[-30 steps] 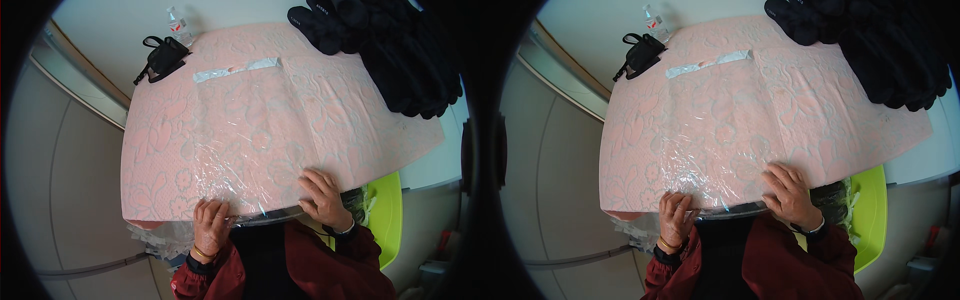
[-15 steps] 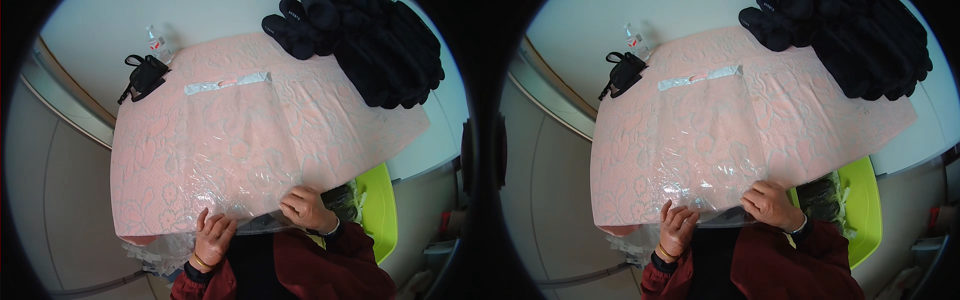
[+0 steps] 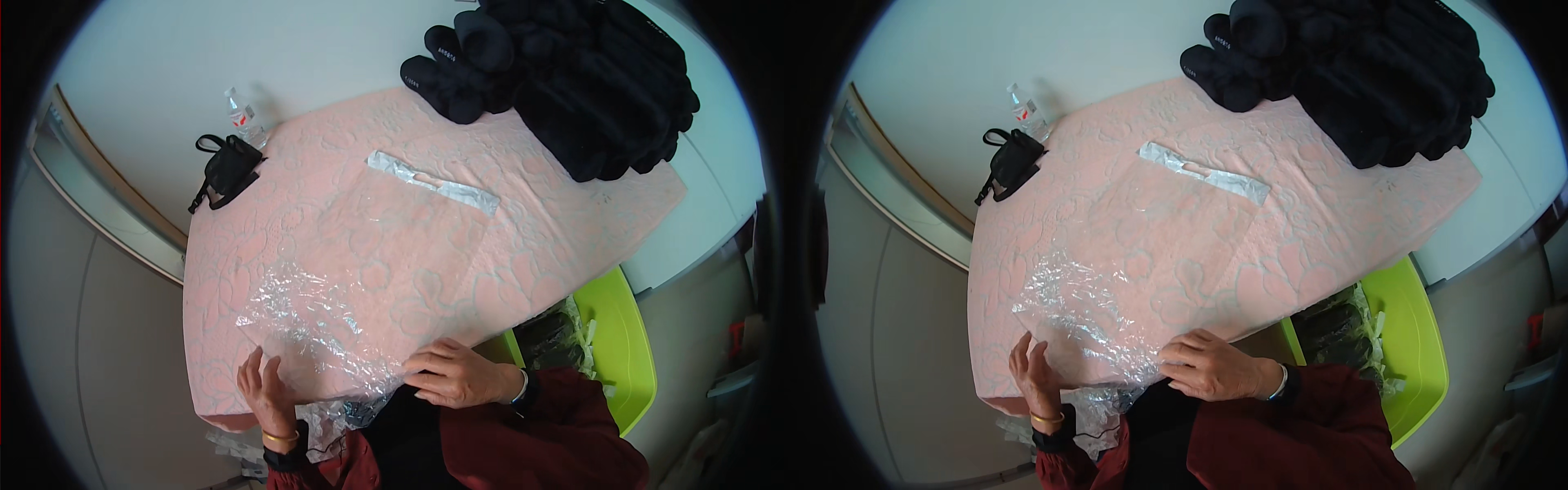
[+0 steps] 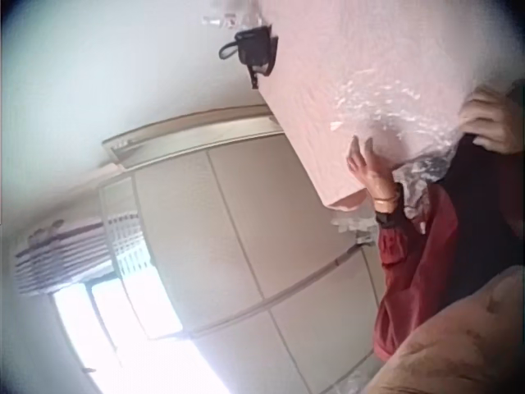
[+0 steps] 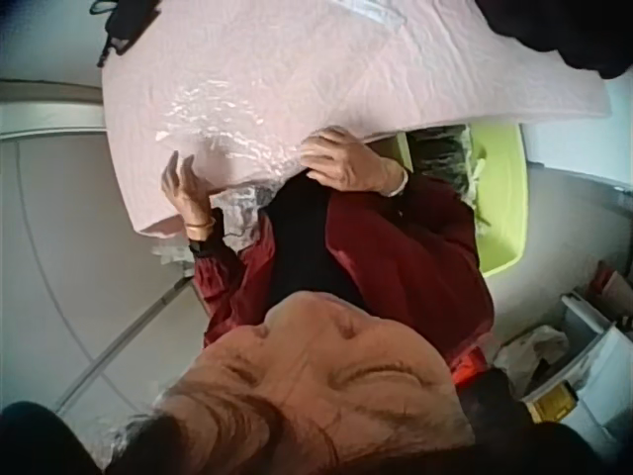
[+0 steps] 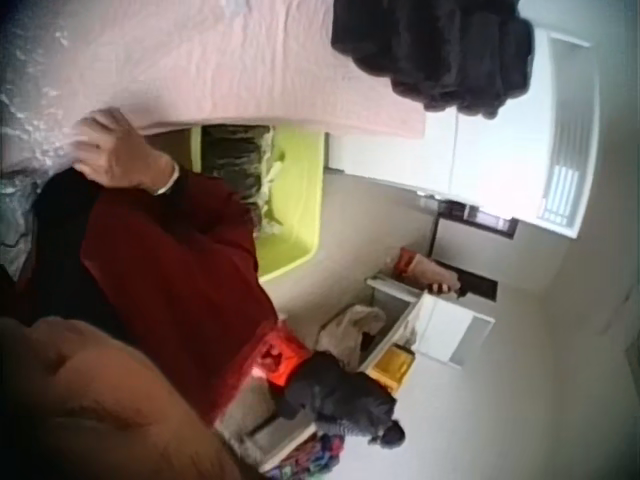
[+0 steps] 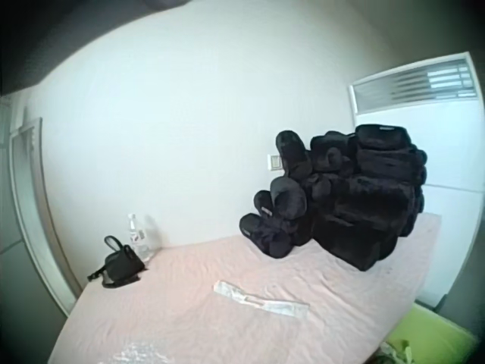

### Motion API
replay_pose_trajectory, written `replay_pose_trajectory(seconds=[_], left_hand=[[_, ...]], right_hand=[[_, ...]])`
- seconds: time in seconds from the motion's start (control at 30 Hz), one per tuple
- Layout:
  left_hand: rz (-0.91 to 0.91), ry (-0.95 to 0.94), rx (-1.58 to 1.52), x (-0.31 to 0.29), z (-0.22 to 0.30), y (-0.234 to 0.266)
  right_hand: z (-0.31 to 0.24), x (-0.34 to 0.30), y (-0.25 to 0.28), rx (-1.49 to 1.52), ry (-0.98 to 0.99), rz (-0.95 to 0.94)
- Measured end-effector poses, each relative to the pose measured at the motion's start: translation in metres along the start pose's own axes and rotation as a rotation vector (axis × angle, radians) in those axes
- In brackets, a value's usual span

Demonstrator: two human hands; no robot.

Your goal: The person retrieves a plastic bag from a green bin and spreads it out on a table. They then take a black cushion from a stack, slide it into the bag, and place the packaged cushion back into the bin.

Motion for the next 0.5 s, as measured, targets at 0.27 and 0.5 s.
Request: replay_pose_trajectory(seconds=[0.27,0.5], left_hand=[[-0.38,0.735,-0.707,-0.088,0.002,-0.013],[-0.306,0.606,-1.129,-0.072,0.043,-0.024]], right_hand=[[0.049,-0.016,0.025,-0.328,-0.304,0.113],[0.051,-0.014,-0.009,-0.257,-0.313,-0.095]])
Point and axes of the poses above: each hand's wrist, its own x-axis towards the middle knuckle, its own y-axis out of the back of the hand, z = x × y, the point moved 9 cm from there along x, towards the middle knuckle, and after that the axes turned 3 degrees about x, right-handed, at the moved point
